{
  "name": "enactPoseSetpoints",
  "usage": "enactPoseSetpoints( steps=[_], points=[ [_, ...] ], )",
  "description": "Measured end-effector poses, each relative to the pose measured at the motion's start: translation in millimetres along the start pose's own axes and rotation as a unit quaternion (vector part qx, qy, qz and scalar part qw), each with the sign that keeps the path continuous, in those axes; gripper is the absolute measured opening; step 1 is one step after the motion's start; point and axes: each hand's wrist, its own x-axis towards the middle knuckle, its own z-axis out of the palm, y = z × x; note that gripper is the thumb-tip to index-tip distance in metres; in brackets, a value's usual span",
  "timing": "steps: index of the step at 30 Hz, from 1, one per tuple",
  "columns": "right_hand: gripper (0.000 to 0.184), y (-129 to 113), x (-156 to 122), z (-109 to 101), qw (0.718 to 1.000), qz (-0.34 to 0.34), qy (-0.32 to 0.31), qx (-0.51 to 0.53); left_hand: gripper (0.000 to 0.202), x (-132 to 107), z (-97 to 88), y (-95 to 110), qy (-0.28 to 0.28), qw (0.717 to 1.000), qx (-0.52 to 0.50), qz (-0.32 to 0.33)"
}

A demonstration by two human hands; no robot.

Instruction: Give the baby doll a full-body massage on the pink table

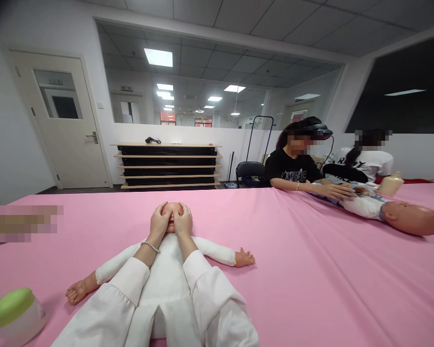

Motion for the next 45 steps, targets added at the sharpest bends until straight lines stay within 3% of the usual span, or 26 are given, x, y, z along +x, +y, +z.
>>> enactPoseSetpoints(
  steps=[9,19,28,39,45],
  points=[
    [0.036,-2,-1,-1,1.0,0.008,0.001,-0.008,0.038,2,2.7,-5,0.005,1.0,-0.002,0.018],
    [0.042,3,3,2,0.999,0.03,0.008,0.012,0.039,0,-0.3,2,-0.002,0.999,-0.018,-0.029],
    [0.039,5,1,0,1.0,-0.013,0.003,-0.007,0.039,-1,0.7,-3,0.007,1.0,-0.004,0.015],
    [0.04,3,3,1,1.0,0.027,0.006,0.007,0.037,0,1.3,0,0.004,1.0,0.002,-0.001],
    [0.036,8,4,3,1.0,0.002,0.022,0.014,0.037,-1,0.1,1,0.006,1.0,-0.011,-0.01]
  ],
)
